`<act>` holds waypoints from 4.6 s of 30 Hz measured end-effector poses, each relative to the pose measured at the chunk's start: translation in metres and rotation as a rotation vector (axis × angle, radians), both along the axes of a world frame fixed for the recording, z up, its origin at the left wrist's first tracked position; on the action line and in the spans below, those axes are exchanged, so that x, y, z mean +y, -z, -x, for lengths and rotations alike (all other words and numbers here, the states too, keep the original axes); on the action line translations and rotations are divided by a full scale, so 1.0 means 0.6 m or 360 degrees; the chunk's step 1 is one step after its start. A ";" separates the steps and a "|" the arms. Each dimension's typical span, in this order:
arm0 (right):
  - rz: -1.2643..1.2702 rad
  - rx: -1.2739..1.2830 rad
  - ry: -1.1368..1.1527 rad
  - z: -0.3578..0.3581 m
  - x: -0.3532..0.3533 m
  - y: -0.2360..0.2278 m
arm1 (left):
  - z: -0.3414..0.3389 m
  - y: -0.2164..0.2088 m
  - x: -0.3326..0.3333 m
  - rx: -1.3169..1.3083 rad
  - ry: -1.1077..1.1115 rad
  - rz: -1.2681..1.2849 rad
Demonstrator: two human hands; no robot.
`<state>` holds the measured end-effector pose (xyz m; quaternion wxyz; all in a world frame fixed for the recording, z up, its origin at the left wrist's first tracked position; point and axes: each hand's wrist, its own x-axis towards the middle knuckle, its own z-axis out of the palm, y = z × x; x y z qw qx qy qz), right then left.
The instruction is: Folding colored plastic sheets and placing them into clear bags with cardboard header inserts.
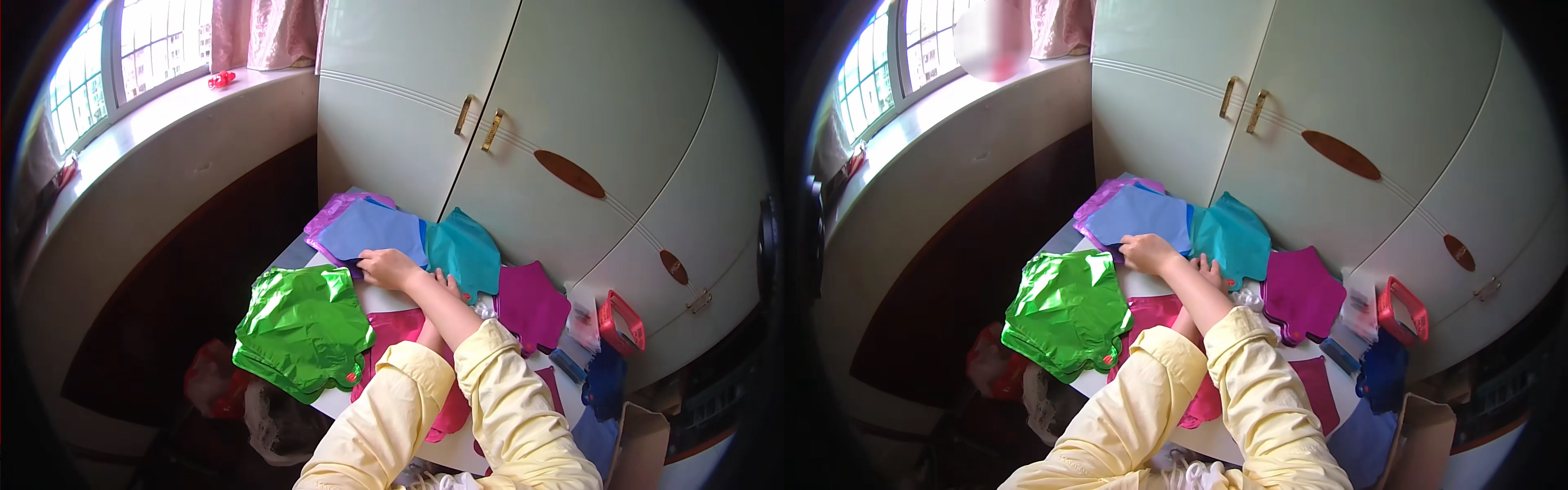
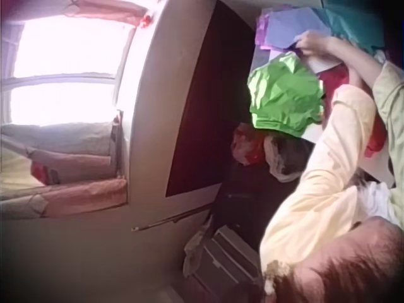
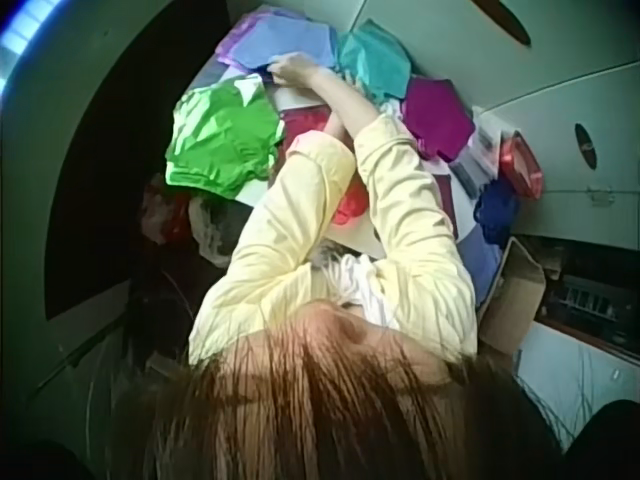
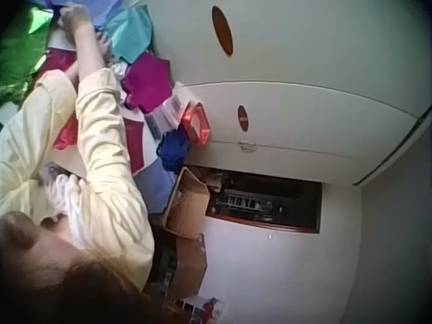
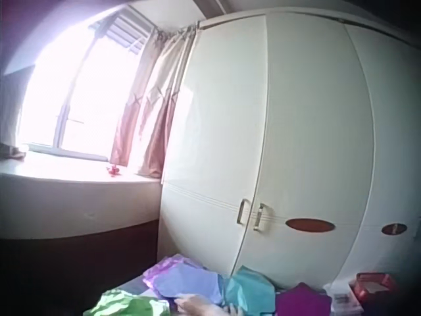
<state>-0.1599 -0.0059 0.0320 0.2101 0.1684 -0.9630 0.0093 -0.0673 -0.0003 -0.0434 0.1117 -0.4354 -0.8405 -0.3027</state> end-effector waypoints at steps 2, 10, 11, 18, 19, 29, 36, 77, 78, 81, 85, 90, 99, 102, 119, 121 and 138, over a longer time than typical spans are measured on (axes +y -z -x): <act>0.0063 -0.0112 0.0018 -0.012 -0.010 -0.006 | -0.007 -0.026 0.000 -0.0117 0.0026 0.0197; 0.0298 -0.0378 0.0292 0.019 -0.025 -0.017 | 0.037 0.054 0.045 0.0010 0.0107 -0.0573; 0.0323 -0.0363 0.0317 0.021 -0.026 -0.014 | 0.035 0.055 0.041 0.0082 -0.0002 -0.0221; 0.0448 -0.0321 0.0588 0.011 -0.009 -0.001 | 0.008 -0.014 0.007 -0.0115 0.0074 0.0009; 0.0453 -0.0323 0.0590 0.013 -0.012 -0.009 | 0.014 -0.014 0.008 -0.0132 0.0076 0.0077; 0.0504 -0.0383 0.0728 0.000 0.025 -0.038 | 0.043 -0.161 -0.190 0.0006 0.1286 0.1029; 0.0662 -0.0321 0.0780 0.002 -0.005 -0.025 | 0.278 -0.222 -0.319 0.0025 0.0220 0.0814; 0.1672 0.0345 0.0919 -0.008 0.065 0.006 | 0.315 -0.141 -0.272 0.0143 0.0441 0.0605; 0.1741 0.0448 0.0921 -0.009 0.084 0.011 | 0.308 -0.150 -0.267 0.0122 0.0434 0.0667; 0.1995 0.0619 0.1051 -0.021 0.102 -0.030 | 0.304 -0.165 -0.276 0.0024 0.0352 0.0893; 0.1815 0.1273 0.1277 -0.064 0.178 -0.101 | 0.293 -0.179 -0.262 -0.0042 0.0342 0.0995; 0.1279 0.1494 0.1260 -0.124 0.148 -0.244 | 0.293 -0.177 -0.272 -0.0105 0.0290 0.1065; -0.0149 0.1136 0.0551 -0.144 0.007 -0.325 | 0.348 -0.140 -0.309 -0.0282 0.0238 0.0682; -0.0327 0.1030 0.0271 -0.149 -0.063 -0.291 | 0.361 -0.149 -0.344 -0.0320 0.0169 0.0677; -0.0091 0.0089 -0.0675 -0.171 -0.283 -0.004 | 0.298 -0.135 -0.628 -0.0692 0.0283 0.0370; -0.0031 -0.0048 -0.0664 -0.172 -0.289 -0.005 | 0.281 -0.150 -0.629 -0.0743 0.0256 0.0358; 0.0282 -0.0151 -0.0415 -0.167 -0.304 -0.003 | 0.198 -0.086 -0.728 -0.0065 -0.0164 0.0203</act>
